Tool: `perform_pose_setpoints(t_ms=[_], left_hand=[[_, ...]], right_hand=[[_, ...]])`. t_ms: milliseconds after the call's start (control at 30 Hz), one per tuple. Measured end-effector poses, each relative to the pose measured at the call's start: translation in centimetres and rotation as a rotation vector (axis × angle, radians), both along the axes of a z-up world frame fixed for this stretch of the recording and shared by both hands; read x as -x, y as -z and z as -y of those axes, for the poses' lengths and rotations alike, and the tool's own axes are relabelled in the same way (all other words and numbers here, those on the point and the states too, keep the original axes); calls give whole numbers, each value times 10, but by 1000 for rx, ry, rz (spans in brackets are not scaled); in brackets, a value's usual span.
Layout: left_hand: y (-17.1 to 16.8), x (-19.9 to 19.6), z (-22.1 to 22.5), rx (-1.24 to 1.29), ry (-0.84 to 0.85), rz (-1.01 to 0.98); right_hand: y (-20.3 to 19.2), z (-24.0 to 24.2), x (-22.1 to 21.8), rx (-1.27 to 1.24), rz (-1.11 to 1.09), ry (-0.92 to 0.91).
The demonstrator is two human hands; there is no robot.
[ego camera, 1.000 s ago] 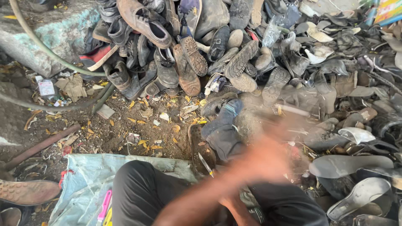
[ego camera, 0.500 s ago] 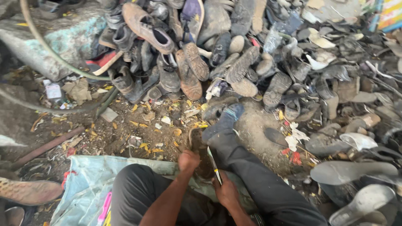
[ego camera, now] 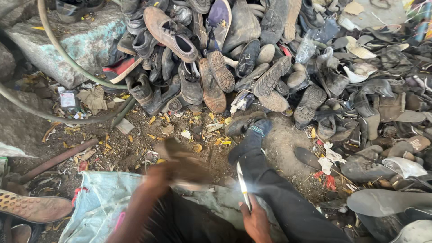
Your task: The person uses a small tool to scrape and apply adhesive or filler to the sole and sides of a worn shoe, working near a large pile of other footwear.
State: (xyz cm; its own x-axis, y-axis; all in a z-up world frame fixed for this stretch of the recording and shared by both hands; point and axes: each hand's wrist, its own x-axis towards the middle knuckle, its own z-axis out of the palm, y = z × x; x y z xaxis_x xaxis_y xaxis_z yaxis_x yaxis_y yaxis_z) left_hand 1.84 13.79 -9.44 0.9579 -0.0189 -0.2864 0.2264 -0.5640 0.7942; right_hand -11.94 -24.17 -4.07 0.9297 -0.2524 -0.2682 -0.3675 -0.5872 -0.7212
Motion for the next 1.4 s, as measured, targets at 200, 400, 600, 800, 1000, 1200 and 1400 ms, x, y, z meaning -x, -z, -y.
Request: perform_pose_setpoints(t_ms=[200,400,600,800,1000,1200,1400], left_hand=[[-46,87,-171,-632,-658,-162],[-69,5,-52,-407,-527,472],[-46,-153,235,-384,269,509],[-22,-189,275,-469,206,103],[-4,-81,219,-148,-248,230],[73,27,207,-134,-82,251],[25,32,180,-708,208,379]], right_hand=[[8,-7,2,-86,27,-35],[52,-10,1,-172,172,-95],[74,-2,-2,-93,1,-50],[41,15,-11,-99,99,15],[6,6,-10,-224,-215,115],[13,0,-1,-95,89,8],[15,15,5,-68,239,11]])
